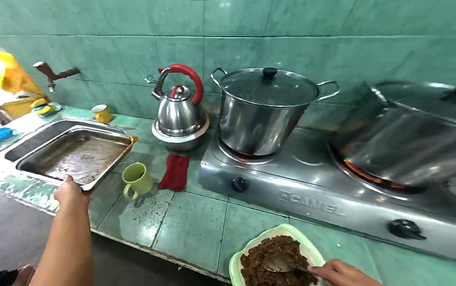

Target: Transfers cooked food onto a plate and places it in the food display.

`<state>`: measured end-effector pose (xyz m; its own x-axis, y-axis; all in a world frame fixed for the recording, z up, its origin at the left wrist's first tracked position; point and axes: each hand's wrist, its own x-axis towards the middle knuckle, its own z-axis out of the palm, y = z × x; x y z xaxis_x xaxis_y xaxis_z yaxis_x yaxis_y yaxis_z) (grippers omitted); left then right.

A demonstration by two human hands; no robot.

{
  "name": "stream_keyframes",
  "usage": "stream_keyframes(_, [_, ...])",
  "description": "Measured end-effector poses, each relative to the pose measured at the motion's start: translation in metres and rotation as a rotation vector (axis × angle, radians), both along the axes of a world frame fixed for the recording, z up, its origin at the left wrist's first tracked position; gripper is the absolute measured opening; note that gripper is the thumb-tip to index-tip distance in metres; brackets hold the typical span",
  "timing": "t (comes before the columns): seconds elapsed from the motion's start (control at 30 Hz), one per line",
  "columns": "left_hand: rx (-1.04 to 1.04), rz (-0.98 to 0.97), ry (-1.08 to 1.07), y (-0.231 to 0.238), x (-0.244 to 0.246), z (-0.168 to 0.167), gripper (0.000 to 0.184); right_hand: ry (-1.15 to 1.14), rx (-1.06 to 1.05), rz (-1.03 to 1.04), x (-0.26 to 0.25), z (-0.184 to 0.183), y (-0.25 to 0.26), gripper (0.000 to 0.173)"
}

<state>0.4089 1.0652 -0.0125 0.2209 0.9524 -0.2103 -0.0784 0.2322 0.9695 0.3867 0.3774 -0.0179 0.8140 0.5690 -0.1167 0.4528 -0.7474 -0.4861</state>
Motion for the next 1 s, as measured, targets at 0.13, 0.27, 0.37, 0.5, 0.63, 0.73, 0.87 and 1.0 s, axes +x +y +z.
stream_keyframes(0.13, [0.0,-0.018,0.08,0.0,0.034,-0.023,0.059,-0.106,0.024,-0.018,-0.016,0.004,0.001,0.032])
stream_keyframes(0.27, [-0.01,-0.066,0.092,-0.009,0.052,-0.048,0.059,-0.26,0.037,-0.039,-0.024,0.009,-0.004,0.038])
stream_keyframes(0.37, [-0.046,-0.143,0.046,-0.018,0.058,-0.058,0.055,-0.269,0.045,-0.038,-0.025,0.008,-0.009,0.038])
stream_keyframes(0.5, [-0.103,-0.266,0.164,-0.023,0.051,-0.057,0.053,-0.244,0.007,0.02,-0.019,-0.003,-0.014,0.043])
stream_keyframes(0.63, [-0.108,-0.411,0.231,-0.024,0.033,-0.046,0.047,-0.349,0.076,0.057,0.004,-0.003,-0.022,0.04])
stream_keyframes(0.73, [-0.047,-0.483,0.239,-0.03,0.004,-0.04,0.048,-0.388,0.168,0.084,0.028,-0.006,-0.027,0.04])
stream_keyframes(0.87, [0.009,-0.434,0.197,-0.082,-0.054,-0.022,0.045,-0.357,0.22,0.228,0.056,-0.021,-0.021,0.041])
stream_keyframes(1.0, [0.122,-0.444,0.232,-0.174,-0.119,-0.022,0.043,-0.385,0.199,0.37,0.062,-0.039,-0.004,0.047])
